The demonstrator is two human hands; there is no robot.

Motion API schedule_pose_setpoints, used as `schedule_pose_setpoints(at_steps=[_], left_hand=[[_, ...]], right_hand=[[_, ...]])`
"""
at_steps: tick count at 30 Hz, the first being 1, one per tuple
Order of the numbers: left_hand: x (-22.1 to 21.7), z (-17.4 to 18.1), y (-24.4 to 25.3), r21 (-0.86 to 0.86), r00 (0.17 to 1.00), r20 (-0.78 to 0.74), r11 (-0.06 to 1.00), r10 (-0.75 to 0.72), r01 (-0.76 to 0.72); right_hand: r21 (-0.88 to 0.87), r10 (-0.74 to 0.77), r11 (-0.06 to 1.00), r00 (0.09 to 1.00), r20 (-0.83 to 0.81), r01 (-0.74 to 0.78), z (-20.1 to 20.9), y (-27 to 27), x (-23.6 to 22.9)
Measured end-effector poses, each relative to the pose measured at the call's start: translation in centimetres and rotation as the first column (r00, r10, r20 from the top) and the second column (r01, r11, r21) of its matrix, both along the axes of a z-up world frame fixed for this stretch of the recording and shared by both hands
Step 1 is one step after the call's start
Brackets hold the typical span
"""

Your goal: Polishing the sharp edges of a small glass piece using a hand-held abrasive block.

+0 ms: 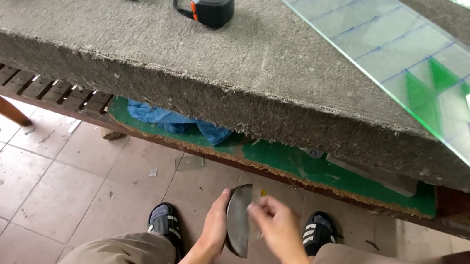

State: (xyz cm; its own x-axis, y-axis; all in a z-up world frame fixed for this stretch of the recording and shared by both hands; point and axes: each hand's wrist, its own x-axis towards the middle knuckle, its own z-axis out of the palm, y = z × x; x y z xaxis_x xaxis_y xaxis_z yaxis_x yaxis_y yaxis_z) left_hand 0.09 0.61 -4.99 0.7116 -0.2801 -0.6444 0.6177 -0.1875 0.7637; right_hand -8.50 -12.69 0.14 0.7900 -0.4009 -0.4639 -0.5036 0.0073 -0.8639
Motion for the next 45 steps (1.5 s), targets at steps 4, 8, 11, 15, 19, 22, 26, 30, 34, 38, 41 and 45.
schedule_pose_setpoints(at_steps=[4,8,11,15,19,22,26,30,34,38,41,45], left_hand=[[0.1,2.1,-0.5,0.014,0.999,-0.037,1.000,0.005,-0.004],[0.4,1.1,0.0,0.028,1.000,0.012,0.999,-0.025,0.024],[0.0,3.0,-0.1,0.049,0.997,-0.079,0.999,-0.019,0.023],[0.4,0.9,0.1,0.062,0.999,-0.019,0.997,-0.035,0.037],[0.3,3.0,-0.6,0.027,0.996,-0.089,0.999,0.030,-0.027],[0.4,5.1,-0.5,-0.017,0.989,-0.118,0.996,0.089,-0.092],[0.8,6.4,-0.8,-0.116,0.936,-0.258,0.955,0.238,-0.274],[1.1,5.0,-0.6,-0.152,0.914,-0.299,0.932,0.274,-0.328],[1.1,3.1,-0.6,-0.260,0.903,-0.325,0.891,0.283,-0.373],[1.2,2.8,-0.2,-0.304,0.908,-0.351,0.890,0.227,-0.340],[1.3,2.8,-0.2,-0.362,0.895,-0.389,0.857,0.219,-0.367],[1.3,2.6,-0.2,-0.404,0.915,-0.365,0.855,0.175,-0.325]], right_hand=[[-0.152,-0.027,0.988,0.999,-0.028,0.022,1.0,0.6,-0.3],[-0.410,-0.026,0.912,0.999,-0.046,0.005,-1.3,-0.4,0.5],[-0.175,0.053,0.984,0.994,0.092,-0.036,-0.5,1.0,-0.6],[-0.236,0.070,0.970,0.996,0.050,-0.057,-1.3,1.1,-0.4],[-0.307,0.038,0.951,0.999,0.033,-0.026,-0.2,0.7,-0.4],[-0.281,0.069,0.958,0.997,0.024,-0.059,-0.5,0.6,-0.3],[-0.146,-0.066,0.988,0.995,-0.076,0.054,2.4,-1.8,0.2],[-0.197,-0.116,0.974,0.993,-0.034,0.107,2.6,-2.6,-0.2],[-0.158,-0.110,0.981,0.994,0.002,0.109,1.9,-2.3,-0.4],[-0.151,-0.107,0.983,0.994,0.014,0.108,2.1,-1.9,-0.4],[-0.138,-0.113,0.983,0.993,0.036,0.117,2.5,-1.9,-0.4],[-0.132,-0.106,0.985,0.993,0.047,0.111,2.5,-1.7,-0.4]])
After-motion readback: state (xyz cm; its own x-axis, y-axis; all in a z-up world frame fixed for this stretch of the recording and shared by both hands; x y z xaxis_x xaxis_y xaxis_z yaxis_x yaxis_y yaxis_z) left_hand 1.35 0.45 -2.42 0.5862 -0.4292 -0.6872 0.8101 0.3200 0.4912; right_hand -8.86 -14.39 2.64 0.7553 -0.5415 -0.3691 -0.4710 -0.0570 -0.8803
